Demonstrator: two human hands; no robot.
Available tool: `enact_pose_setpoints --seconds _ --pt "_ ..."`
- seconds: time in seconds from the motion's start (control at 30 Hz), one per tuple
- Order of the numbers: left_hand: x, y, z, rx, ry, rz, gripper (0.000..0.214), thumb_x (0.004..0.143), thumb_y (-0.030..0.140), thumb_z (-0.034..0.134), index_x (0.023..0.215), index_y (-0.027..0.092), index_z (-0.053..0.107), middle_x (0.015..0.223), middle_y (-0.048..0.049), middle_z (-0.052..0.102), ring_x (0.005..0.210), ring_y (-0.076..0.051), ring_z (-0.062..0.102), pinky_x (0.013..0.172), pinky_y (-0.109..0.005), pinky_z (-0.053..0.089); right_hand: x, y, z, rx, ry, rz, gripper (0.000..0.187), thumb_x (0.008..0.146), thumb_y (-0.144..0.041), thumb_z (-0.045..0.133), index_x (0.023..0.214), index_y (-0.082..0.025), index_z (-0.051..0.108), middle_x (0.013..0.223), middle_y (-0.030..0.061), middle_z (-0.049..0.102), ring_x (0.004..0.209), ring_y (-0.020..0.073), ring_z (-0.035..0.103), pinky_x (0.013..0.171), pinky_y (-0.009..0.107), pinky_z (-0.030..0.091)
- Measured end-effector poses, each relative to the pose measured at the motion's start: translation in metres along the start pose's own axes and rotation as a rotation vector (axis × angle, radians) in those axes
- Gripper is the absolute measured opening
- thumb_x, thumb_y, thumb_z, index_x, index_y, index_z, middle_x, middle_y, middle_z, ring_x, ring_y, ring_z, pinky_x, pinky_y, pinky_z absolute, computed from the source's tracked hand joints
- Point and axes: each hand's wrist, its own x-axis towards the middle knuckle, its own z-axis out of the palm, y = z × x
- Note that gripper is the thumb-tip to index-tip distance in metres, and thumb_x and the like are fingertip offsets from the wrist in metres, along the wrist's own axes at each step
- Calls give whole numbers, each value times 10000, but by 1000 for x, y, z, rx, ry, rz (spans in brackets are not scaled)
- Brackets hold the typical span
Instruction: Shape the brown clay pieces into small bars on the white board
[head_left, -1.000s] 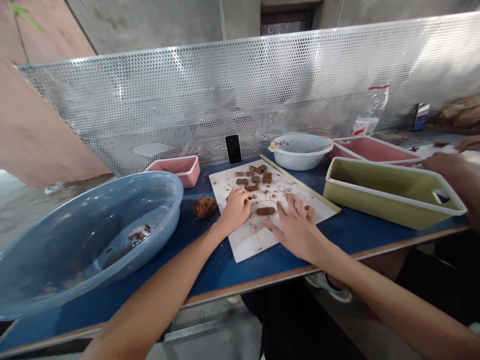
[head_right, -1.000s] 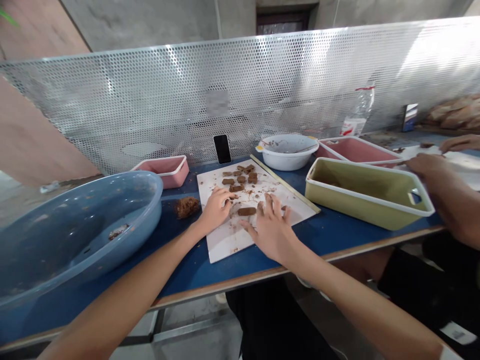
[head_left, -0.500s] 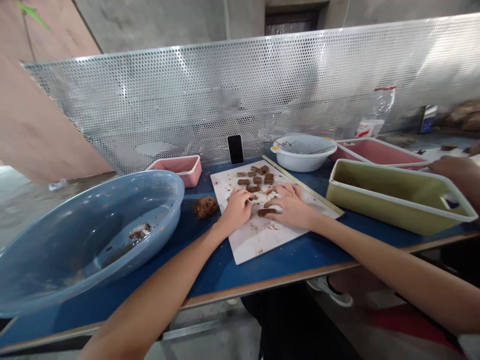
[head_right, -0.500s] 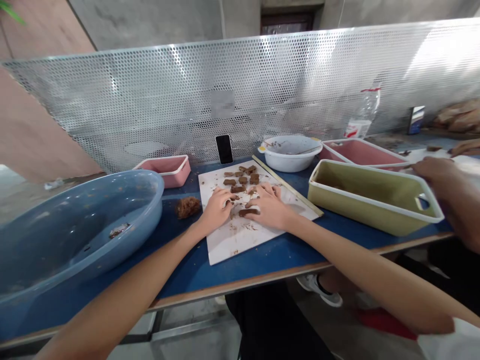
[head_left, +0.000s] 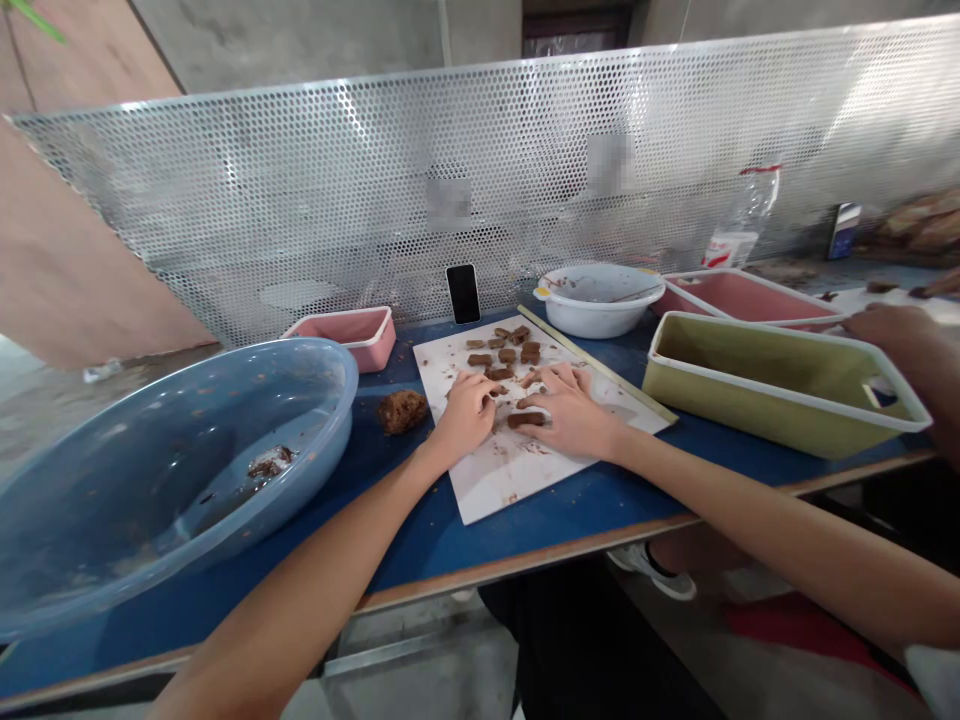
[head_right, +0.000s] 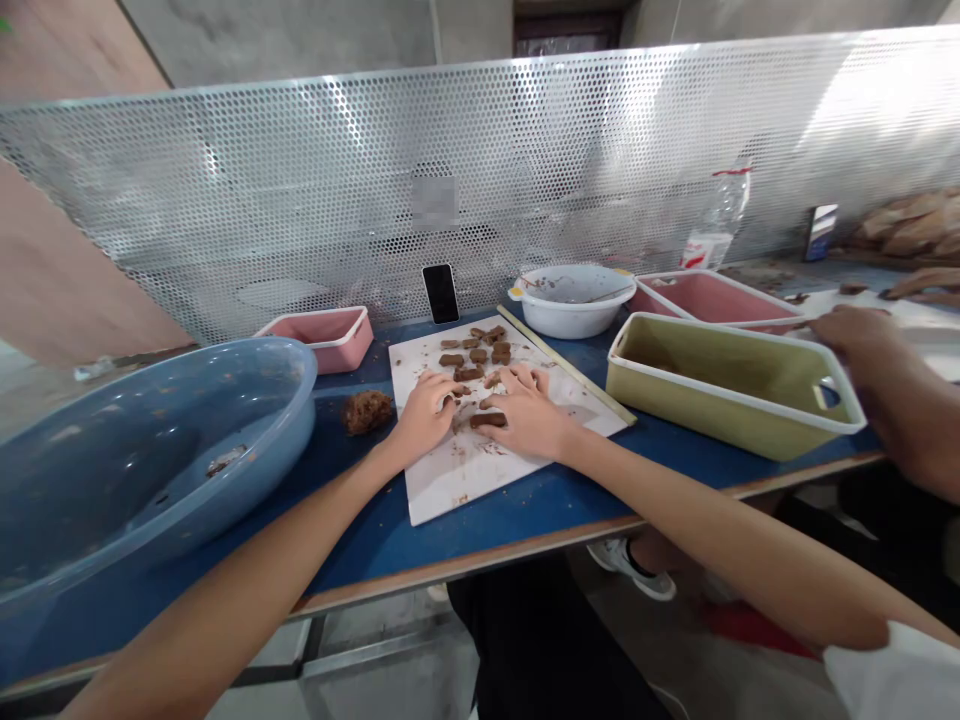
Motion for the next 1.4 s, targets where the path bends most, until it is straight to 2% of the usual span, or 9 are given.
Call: enact_pose_setpoints --seconds 0.23,0.3,0.47,0.7,0.8,0.9,1.03,1.17,1.4 --pt "0 0 2 12 5 2 322 956 28 536 1067 206 781 1074 -95 762 1140 -315 648 1082 -500 555 9 -2 5 76 -2 -7 290 1078 -510 710 965 -340 916 1510 79 681 1439 394 490 1209 650 372" --pt "0 0 2 5 5 2 330 955 22 531 1072 200 782 1084 -97 766 1147 -314 647 1097 -506 550 9 -2 5 81 2 -16 284 1076 -499 715 969 -332 917 1495 86 683 1444 390 486 1220 645 364" --pt "0 1 1 -1 -12 -11 320 943 24 542 1065 194 785 1089 -105 769 1137 -315 646 1093 -515 555 8 -2 3 70 -19 9 240 1042 -523 769 1138 -359 916 1545 97 660 1455 395 501 1223 649 385" --pt "0 1 1 3 10 -3 325 947 25 529 1066 183 787 1086 -109 769 1147 -318 653 1074 -501 558 9 -4 5 48 0 -44 289 1097 -496 685 999 -375 928 1571 66 649 1449 419 477 1188 677 391" --pt "0 1 0 0 10 -3 326 943 26 531 1067 189 785 1087 -106 771 1125 -314 656 1075 -504 560 7 0 2 21 -10 -53 272 1087 -541 699 1161 -389 912 1623 83 614 1479 425 479 1206 682 399" --pt "-1 0 0 -7 22 -11 311 959 41 535 1062 189 788 1099 -111 776 1147 -318 657 1091 -511 558 -2 6 -5 -8 -43 -32 416 1074 -645 691 1377 -405 845 1630 118 614 1517 431 486 1241 685 404" --pt "-2 -1 1 -25 28 -10 317 976 56 531 1079 201 794 1106 -103 784 1154 -314 657 1096 -513 558 -24 10 -13 -142 -77 -91 578 1130 -693 552 1601 -392 699 1729 158 538 1588 472 449 1265 735 376" --pt "-3 -2 3 -22 24 -19 317 963 55 534 1077 200 793 1093 -98 783 1138 -313 652 1078 -509 558 -41 8 -16 -242 -69 -144 609 1170 -677 456 1555 -294 734 1744 197 520 1598 478 443 1262 726 379" --pt "-2 -1 2 -11 21 -20 315 972 54 525 1075 197 786 1107 -104 783 1142 -314 655 1081 -510 557 -41 2 -11 -255 -72 -161 571 1194 -634 405 1529 -319 744 1751 178 511 1602 467 428 1241 704 393"
